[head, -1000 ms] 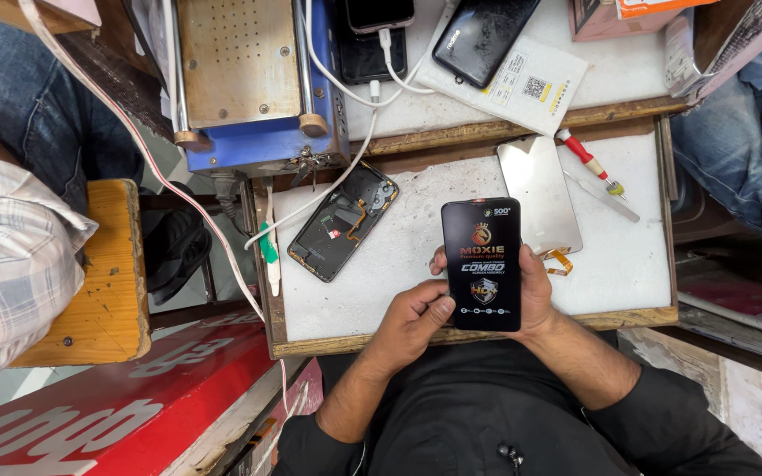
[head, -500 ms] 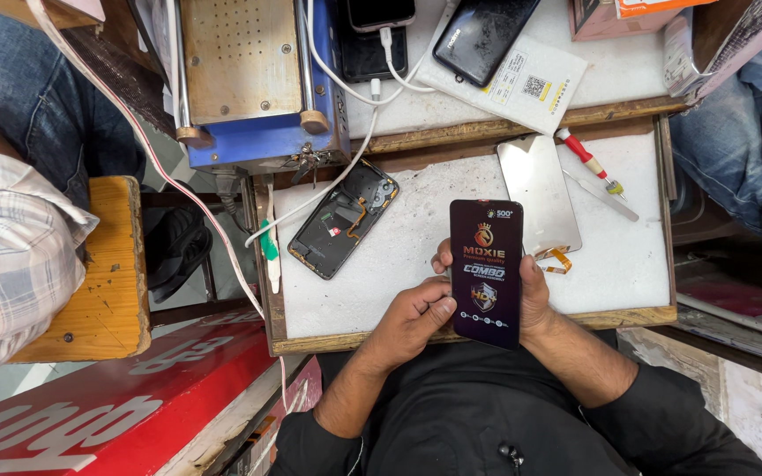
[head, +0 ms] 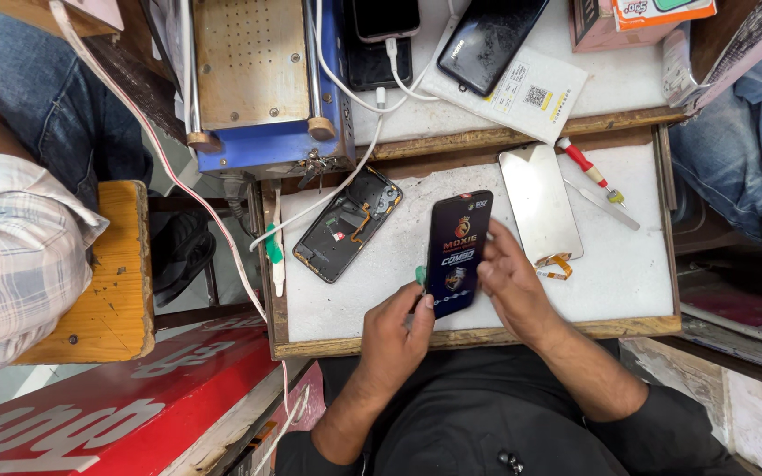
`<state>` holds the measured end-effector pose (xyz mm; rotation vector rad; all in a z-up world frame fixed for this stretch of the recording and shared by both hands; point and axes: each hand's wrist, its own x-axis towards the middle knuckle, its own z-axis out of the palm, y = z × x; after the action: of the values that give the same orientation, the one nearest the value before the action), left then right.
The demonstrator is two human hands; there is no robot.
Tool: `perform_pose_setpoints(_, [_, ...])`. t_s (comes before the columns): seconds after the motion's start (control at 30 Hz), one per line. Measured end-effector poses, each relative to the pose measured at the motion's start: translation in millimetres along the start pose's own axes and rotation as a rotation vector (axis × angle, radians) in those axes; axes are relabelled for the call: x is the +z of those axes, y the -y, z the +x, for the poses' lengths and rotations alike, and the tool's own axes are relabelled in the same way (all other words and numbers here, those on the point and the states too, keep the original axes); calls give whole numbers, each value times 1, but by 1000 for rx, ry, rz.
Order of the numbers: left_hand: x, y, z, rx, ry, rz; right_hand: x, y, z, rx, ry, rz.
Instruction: The person disassembles a smartphone, removes the back cover and battery, and handles the internal components. They then place a new battery into the phone and reassemble the device.
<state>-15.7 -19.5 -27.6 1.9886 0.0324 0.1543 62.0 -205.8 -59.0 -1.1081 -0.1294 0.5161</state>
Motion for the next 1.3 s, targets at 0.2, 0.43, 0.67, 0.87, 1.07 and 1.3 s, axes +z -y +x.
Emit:
perform_pose_setpoints(0.2, [5, -43, 1, 311, 61, 198, -3, -6, -1, -25, 103, 111])
perform_pose_setpoints(0.43, [11, -52, 40, 126, 8, 136, -20, -14, -2, 210, 99, 333])
perform_pose_setpoints(0.67, [25, -53, 64, 195, -59, 208, -31, -32, -7, 272, -16, 329])
perform_pose_setpoints(0.87, [28, -46, 64, 139, -43, 194, -38, -42, -8, 254, -38, 270])
perform_pose_setpoints(1.07, [19, -35, 73, -5, 84, 30, -35, -40, -9, 322, 12, 234])
perform_pose_setpoints(1.3, [17, -56, 31, -123, 162, 41, -24, -29, -1, 236, 125, 247])
